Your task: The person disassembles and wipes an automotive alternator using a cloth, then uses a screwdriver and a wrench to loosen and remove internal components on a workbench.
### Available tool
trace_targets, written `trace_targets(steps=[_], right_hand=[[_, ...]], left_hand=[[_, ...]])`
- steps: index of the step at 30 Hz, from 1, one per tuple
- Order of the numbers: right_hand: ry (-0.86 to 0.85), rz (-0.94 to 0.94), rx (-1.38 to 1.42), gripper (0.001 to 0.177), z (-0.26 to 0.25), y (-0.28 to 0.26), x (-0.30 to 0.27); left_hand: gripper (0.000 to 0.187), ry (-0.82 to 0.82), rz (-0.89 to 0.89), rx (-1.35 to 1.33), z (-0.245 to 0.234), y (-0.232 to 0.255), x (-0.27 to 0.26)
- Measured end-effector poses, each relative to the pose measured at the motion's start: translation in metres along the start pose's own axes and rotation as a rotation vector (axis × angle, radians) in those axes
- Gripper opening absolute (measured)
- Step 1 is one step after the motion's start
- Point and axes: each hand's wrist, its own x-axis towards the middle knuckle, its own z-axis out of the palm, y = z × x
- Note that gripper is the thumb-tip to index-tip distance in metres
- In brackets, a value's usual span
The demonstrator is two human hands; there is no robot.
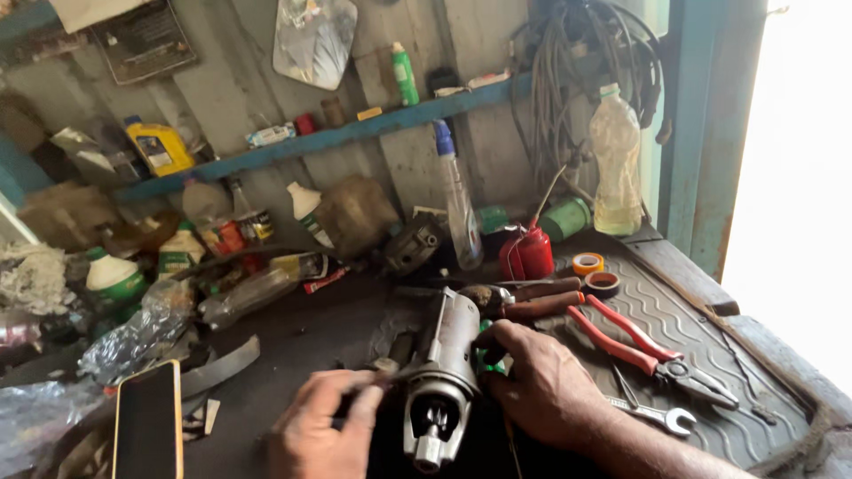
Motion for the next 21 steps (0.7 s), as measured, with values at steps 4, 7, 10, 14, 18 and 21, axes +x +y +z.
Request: trace_targets(steps=[4, 7, 10, 14, 18, 21], right_hand=[[-0.025, 0.068, 0.004, 0.036, 0.0, -0.001, 0.0], [-0.027, 0.066, 0.009, 0.034, 0.004, -0.003, -0.002], [-0.022, 0.077, -0.006, 0.038, 0.0, -0.005, 0.001], [-0.017, 0.103, -0.011, 0.035, 0.002, 0.0, -0.001], [0.001, 0.011, 0.007, 0.035, 0.002, -0.004, -0.001], [-0.056, 0.141, 0.011, 0.039, 0.002, -0.003, 0.0]], left_hand=[[0.018, -0.042, 0.046, -0.069, 0.014, -0.013, -0.006], [0.025, -0.155, -0.106, -0.06, 0.015, -0.036, -0.022], [0.024, -0.577, -0.342, 0.046, 0.002, -0.063, -0.03], [0.013, -0.212, -0.258, -0.556, 0.021, -0.063, -0.044], [0.029, -0.191, -0.508, -0.108, 0.024, -0.031, -0.023], [0.03, -0.277, -0.432, -0.17, 0.027, -0.037, -0.026]])
